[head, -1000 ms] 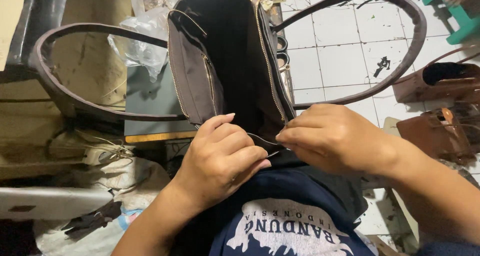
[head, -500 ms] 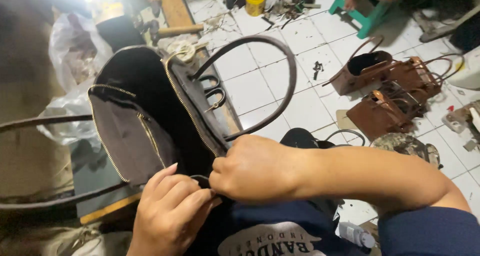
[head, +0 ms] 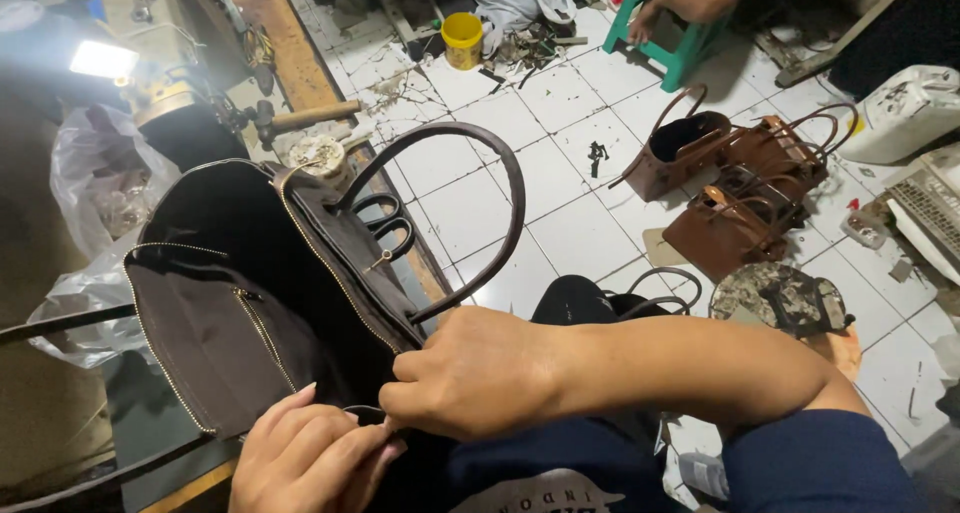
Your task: Inspecting the interior and exterior of a leather tote bag
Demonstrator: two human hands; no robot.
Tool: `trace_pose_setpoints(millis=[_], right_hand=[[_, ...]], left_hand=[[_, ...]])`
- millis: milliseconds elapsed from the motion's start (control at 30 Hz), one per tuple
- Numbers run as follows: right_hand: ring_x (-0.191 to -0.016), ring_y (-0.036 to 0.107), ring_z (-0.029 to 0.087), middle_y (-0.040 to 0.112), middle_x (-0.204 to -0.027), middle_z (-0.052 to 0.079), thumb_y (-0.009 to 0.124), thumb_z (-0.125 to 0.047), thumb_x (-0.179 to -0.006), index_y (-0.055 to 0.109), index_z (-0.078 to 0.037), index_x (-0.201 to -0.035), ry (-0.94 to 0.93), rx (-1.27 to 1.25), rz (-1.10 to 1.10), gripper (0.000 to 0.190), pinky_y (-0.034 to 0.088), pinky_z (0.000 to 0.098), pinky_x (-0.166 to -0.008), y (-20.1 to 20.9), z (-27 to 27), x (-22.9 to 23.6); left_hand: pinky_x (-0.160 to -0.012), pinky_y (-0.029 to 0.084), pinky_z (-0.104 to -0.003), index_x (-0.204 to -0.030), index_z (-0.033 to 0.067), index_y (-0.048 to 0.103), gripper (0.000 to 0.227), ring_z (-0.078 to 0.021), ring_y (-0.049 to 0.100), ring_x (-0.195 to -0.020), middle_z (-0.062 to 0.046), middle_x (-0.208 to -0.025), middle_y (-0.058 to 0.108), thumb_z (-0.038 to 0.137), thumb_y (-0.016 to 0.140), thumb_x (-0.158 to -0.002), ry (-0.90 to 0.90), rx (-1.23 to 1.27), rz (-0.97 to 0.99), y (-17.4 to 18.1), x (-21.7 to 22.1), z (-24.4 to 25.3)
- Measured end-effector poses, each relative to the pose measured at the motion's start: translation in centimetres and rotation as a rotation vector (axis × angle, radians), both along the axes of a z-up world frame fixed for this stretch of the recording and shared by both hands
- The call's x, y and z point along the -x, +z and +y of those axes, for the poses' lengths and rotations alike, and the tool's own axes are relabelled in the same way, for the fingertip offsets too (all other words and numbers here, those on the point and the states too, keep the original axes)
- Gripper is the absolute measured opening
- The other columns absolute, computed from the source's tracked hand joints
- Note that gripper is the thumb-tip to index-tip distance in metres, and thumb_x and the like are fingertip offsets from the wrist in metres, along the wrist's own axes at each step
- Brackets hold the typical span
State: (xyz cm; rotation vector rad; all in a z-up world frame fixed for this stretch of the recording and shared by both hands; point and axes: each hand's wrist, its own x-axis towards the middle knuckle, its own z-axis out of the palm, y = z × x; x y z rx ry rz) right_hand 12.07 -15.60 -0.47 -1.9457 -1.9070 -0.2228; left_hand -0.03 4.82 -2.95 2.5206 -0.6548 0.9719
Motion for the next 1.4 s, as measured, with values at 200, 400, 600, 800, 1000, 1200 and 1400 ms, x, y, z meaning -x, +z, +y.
trace_pose_setpoints(millis=[200, 400, 600, 800, 1000, 1200, 1400], right_hand=[[-0.066, 0.062, 0.031, 0.070, -0.131, 0.006, 0.054, -0.030, -0.107, 0.064, -0.011, -0.128, 0.065, -0.076, -0.016, 0.031, 0.051, 0.0432, -0.063, -0.6, -2.3, -1.6], [-0.072, 0.066, 0.028, 0.069, -0.138, 0.011, 0.050, -0.013, -0.109, 0.066, -0.007, -0.129, 0.073, -0.187, -0.089, 0.026, 0.054, 0.0389, -0.062, -3.0, -3.0, -2.0], [-0.082, 0.062, 0.032, 0.067, -0.130, 0.019, 0.042, -0.014, -0.113, 0.059, 0.002, -0.130, 0.155, -0.203, 0.019, 0.029, 0.052, 0.0421, -0.070, -3.6, -2.3, -2.0], [-0.079, 0.059, 0.030, 0.068, -0.114, 0.016, 0.045, -0.011, -0.113, 0.062, 0.003, -0.122, 0.161, -0.272, 0.010, 0.024, 0.050, 0.0404, -0.065, -2.2, -2.0, -2.1], [-0.079, 0.059, 0.030, 0.068, -0.111, 0.014, 0.047, -0.015, -0.112, 0.064, 0.002, -0.121, 0.144, -0.231, -0.023, 0.025, 0.049, 0.0402, -0.064, -1.6, -2.1, -2.1], [-0.074, 0.054, 0.029, 0.065, -0.108, 0.014, 0.043, -0.015, -0.113, 0.062, 0.003, -0.120, 0.177, -0.210, -0.032, 0.027, 0.046, 0.0401, -0.062, -1.1, -2.1, -2.5], [-0.077, 0.056, 0.029, 0.065, -0.110, 0.013, 0.043, -0.016, -0.113, 0.062, 0.002, -0.123, 0.160, -0.179, -0.060, 0.028, 0.048, 0.0394, -0.064, -1.3, -2.4, -2.6]], left_hand=[[-0.087, 0.057, -0.035, -0.074, 0.0248, 0.073, 0.018, -0.0076, 0.061, -0.064, 0.008, -0.067, 0.062, 0.037, 0.086, -0.076, 0.087, -0.004, 0.001, -1.1, 0.4, 0.4], [-0.085, 0.058, -0.035, -0.081, 0.0237, 0.071, 0.017, -0.0066, 0.063, -0.063, 0.007, -0.065, 0.062, 0.035, 0.083, -0.079, 0.039, 0.008, -0.002, -1.1, 0.1, 0.2], [-0.082, 0.059, -0.036, -0.080, 0.0272, 0.073, 0.012, -0.0063, 0.062, -0.065, 0.010, -0.062, 0.059, 0.037, 0.080, -0.080, 0.048, 0.013, -0.061, -2.2, -0.2, 0.3], [-0.084, 0.058, -0.035, -0.084, 0.0255, 0.075, 0.011, -0.0092, 0.065, -0.075, 0.011, -0.067, 0.064, 0.035, 0.079, -0.083, 0.039, -0.040, -0.029, -1.1, -0.1, 0.8], [-0.088, 0.058, -0.037, -0.091, 0.0250, 0.076, 0.016, -0.0109, 0.068, -0.082, 0.011, -0.072, 0.066, 0.037, 0.081, -0.082, 0.020, -0.063, -0.025, -1.6, 0.1, 1.6], [-0.090, 0.055, -0.037, -0.099, 0.0292, 0.073, 0.029, -0.0104, 0.068, -0.088, 0.013, -0.079, 0.068, 0.047, 0.084, -0.079, -0.028, -0.135, -0.098, -3.9, 0.1, 4.3], [-0.097, 0.055, -0.038, -0.106, 0.0279, 0.071, 0.027, -0.0045, 0.070, -0.086, 0.011, -0.092, 0.070, 0.039, 0.078, -0.083, 0.132, -0.073, 0.052, -1.7, 1.6, 3.2]])
